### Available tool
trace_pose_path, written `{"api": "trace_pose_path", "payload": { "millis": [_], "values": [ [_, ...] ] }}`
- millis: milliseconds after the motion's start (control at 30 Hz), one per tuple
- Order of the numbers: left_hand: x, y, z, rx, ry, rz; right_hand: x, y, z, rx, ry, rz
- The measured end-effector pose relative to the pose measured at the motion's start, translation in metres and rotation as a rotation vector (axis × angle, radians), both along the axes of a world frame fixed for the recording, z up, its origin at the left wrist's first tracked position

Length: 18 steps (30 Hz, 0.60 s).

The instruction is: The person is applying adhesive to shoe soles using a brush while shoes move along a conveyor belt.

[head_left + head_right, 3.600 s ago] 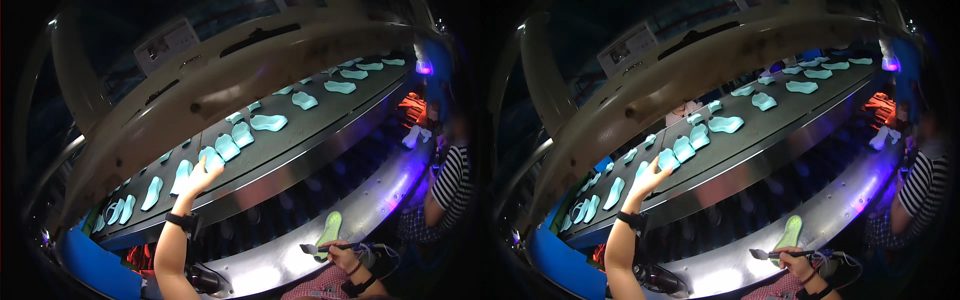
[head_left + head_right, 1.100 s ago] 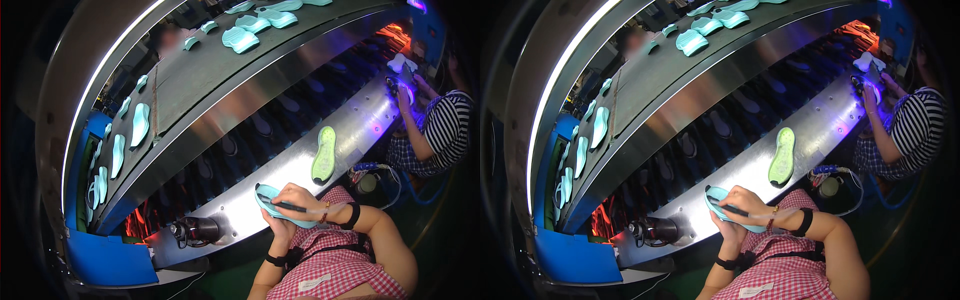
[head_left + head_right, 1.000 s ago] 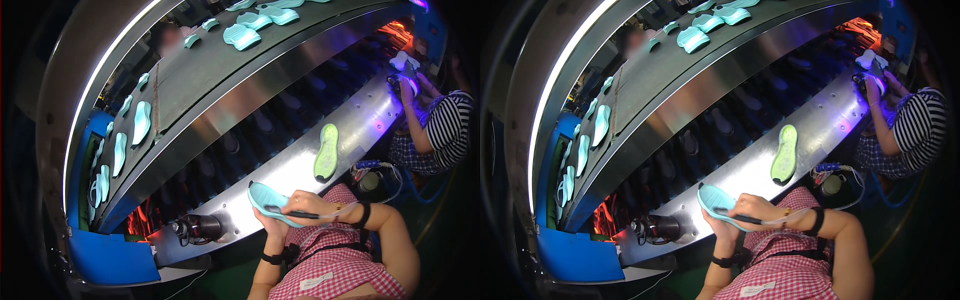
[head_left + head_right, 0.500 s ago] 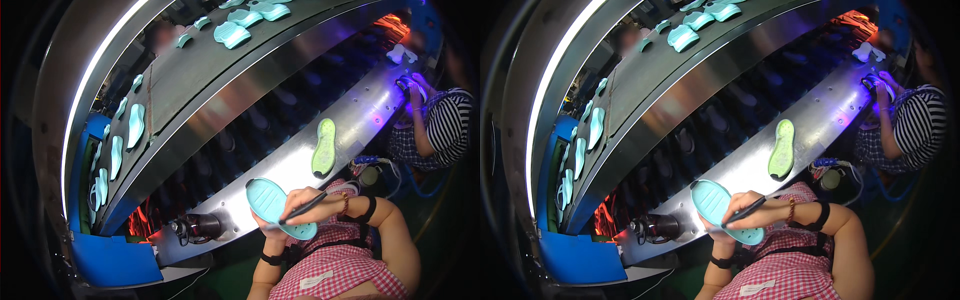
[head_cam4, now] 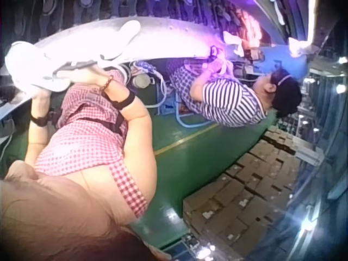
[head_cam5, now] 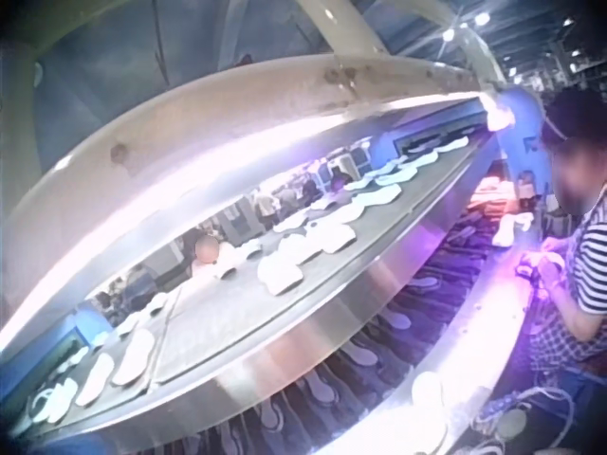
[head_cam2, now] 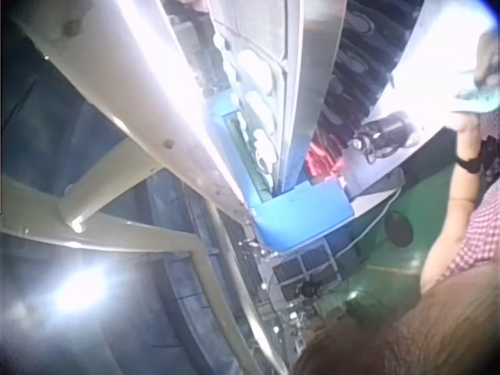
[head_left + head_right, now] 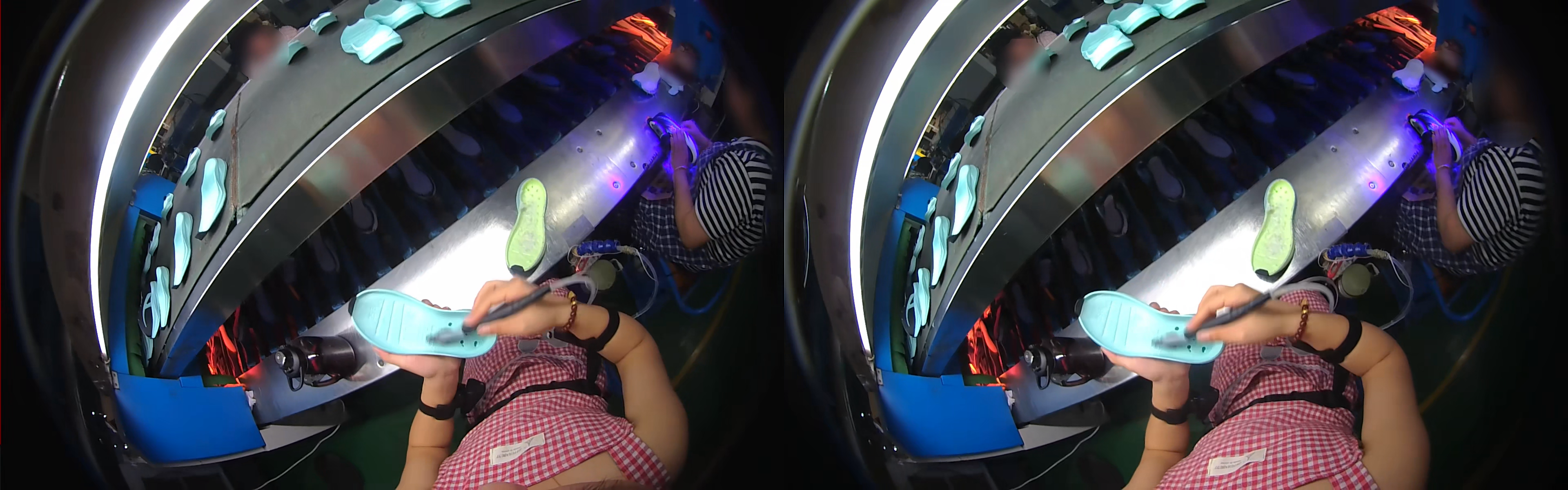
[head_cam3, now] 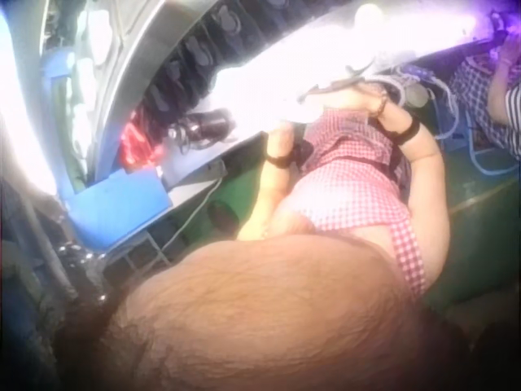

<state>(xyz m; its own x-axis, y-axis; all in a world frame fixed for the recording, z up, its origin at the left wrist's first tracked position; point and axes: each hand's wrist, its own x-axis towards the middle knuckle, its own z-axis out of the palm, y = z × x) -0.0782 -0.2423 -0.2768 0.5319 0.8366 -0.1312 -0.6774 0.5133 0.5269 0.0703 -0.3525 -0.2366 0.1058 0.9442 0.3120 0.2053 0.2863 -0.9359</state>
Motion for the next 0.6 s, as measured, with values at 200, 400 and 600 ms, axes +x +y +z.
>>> {"api": "trace_pose_path", "payload": {
  "millis": [200, 400, 600],
  "values": [
    [-0.003, 0.007, 0.013, 0.130, -0.075, 0.056, 0.004, -0.011, -0.001, 0.028, 0.137, 0.125],
    [0.001, 0.008, 0.024, 0.213, -0.092, 0.131, 0.000, -0.012, -0.007, 0.030, 0.051, 0.196],
    [0.004, 0.005, 0.037, 0.349, -0.076, 0.190, 0.001, -0.009, -0.023, -0.109, 0.416, 0.105]
  ]
}}
